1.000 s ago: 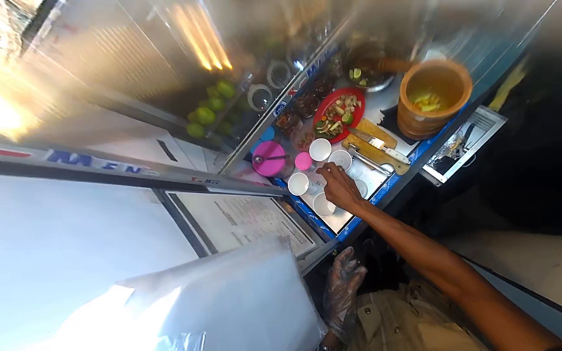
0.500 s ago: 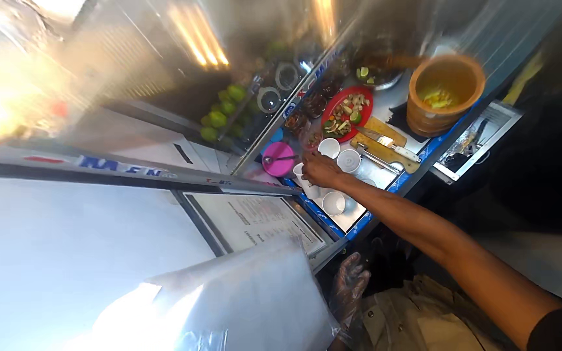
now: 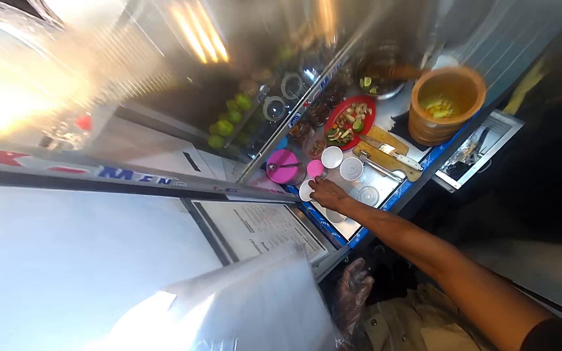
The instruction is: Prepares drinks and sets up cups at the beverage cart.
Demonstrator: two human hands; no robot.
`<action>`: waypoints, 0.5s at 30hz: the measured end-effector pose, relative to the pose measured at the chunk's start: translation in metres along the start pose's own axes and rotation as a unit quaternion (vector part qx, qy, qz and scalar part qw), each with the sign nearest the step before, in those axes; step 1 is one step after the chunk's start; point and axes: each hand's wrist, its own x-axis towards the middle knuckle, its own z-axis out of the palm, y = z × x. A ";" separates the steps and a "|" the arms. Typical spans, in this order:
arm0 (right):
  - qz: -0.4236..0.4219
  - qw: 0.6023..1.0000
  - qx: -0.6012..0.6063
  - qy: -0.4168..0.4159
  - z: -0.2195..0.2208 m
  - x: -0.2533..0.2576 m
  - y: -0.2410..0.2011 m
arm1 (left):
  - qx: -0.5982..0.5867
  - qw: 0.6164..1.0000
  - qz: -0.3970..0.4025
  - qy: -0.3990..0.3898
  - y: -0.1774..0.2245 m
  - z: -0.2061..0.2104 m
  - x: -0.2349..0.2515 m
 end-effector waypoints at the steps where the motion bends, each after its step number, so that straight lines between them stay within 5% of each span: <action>1: 0.002 1.000 -0.005 -0.009 0.001 -0.001 -0.002 | -0.002 1.000 0.001 0.003 0.000 0.000 0.000; 9: 0.043 0.994 -0.016 -0.103 -0.013 -0.010 -0.008 | 0.006 1.000 -0.009 -0.003 0.000 -0.001 0.004; 12: 0.030 0.999 0.033 -0.022 -0.014 -0.020 -0.006 | 0.010 1.000 -0.005 -0.007 -0.001 -0.002 0.005; 15: 0.122 0.975 0.090 0.160 -0.023 -0.041 -0.002 | 0.013 1.000 -0.004 -0.017 -0.003 -0.002 0.008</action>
